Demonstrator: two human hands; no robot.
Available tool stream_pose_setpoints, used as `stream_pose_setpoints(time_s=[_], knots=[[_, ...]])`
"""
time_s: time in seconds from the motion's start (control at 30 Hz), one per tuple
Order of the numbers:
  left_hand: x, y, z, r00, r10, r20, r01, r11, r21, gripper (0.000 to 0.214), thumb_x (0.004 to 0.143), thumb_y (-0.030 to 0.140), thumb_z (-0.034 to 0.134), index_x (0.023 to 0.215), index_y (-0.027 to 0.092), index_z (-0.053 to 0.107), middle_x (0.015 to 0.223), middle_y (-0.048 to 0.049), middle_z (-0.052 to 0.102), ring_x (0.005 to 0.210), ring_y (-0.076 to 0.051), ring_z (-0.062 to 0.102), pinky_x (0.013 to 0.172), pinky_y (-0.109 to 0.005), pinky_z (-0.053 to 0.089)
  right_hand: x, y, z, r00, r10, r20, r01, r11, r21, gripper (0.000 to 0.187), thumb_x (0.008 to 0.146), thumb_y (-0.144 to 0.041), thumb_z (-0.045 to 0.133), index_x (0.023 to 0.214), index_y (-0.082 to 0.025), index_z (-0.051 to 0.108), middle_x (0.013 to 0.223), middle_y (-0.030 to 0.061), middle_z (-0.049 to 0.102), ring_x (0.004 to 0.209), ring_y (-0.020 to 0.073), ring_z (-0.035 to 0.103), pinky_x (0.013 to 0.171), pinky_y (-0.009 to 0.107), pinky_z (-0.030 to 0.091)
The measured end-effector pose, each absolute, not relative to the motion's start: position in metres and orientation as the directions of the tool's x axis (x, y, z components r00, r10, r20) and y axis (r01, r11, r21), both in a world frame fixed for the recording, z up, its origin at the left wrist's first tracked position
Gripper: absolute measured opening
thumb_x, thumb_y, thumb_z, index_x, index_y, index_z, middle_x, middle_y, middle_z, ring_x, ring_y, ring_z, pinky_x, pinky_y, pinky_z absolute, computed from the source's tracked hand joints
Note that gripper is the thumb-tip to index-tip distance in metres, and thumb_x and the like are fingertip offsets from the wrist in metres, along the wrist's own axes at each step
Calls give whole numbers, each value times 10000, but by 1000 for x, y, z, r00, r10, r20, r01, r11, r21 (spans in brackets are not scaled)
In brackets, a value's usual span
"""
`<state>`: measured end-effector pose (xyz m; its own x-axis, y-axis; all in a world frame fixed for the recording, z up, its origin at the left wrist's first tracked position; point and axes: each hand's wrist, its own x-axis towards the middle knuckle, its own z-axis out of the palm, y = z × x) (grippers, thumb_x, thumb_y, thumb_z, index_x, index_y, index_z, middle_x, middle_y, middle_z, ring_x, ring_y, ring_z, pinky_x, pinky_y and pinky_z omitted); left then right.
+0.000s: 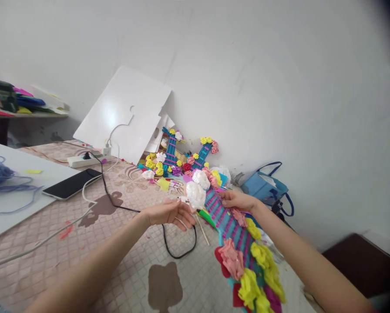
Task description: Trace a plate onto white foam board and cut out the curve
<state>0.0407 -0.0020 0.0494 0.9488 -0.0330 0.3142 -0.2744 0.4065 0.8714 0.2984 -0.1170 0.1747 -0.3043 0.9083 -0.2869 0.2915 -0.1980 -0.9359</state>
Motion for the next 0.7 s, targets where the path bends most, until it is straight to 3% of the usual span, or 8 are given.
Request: stream_pose_setpoints(time_s=[0.17,0.3,0.47,0.6,0.7], knots=[[43,-1,51,932,-31,361,-296,508,809,655,884,669,357,1096,112,629,1029,-179,696,937,-275,668,798,-390,501,321,-107,183,-409,804,-430,451,-232,-862,399,677,-351,776,980,-117,663,842,47,724,687,130,669,662,257,525],[42,0,53,930,-9,367,-305,539,785,669,890,668,343,1106,104,631,1043,-183,693,930,-268,668,813,-398,497,332,-103,178,-447,769,-457,500,-209,-840,427,709,-406,757,1010,-129,634,854,32,703,679,110,643,674,239,511],[42,3,52,934,44,354,-325,514,794,741,803,773,357,945,114,666,940,-157,715,833,-248,681,698,-330,520,333,-104,172,-426,756,-497,570,-201,-796,389,720,-420,746,946,-131,614,761,-2,661,628,96,595,615,214,473],[37,-1,56,954,27,298,-284,397,873,714,712,772,520,915,106,673,814,-130,716,665,-196,660,551,-249,482,327,-105,168,-424,726,-541,612,-210,-762,342,735,-407,735,886,-132,600,723,-22,633,614,81,567,583,193,439],[31,-5,60,974,-23,226,-209,297,932,446,712,523,733,818,92,692,695,-96,696,523,-127,588,467,-202,418,325,-107,166,-411,703,-580,642,-229,-732,337,731,-406,735,849,-128,586,687,-30,615,588,78,546,560,192,419]])
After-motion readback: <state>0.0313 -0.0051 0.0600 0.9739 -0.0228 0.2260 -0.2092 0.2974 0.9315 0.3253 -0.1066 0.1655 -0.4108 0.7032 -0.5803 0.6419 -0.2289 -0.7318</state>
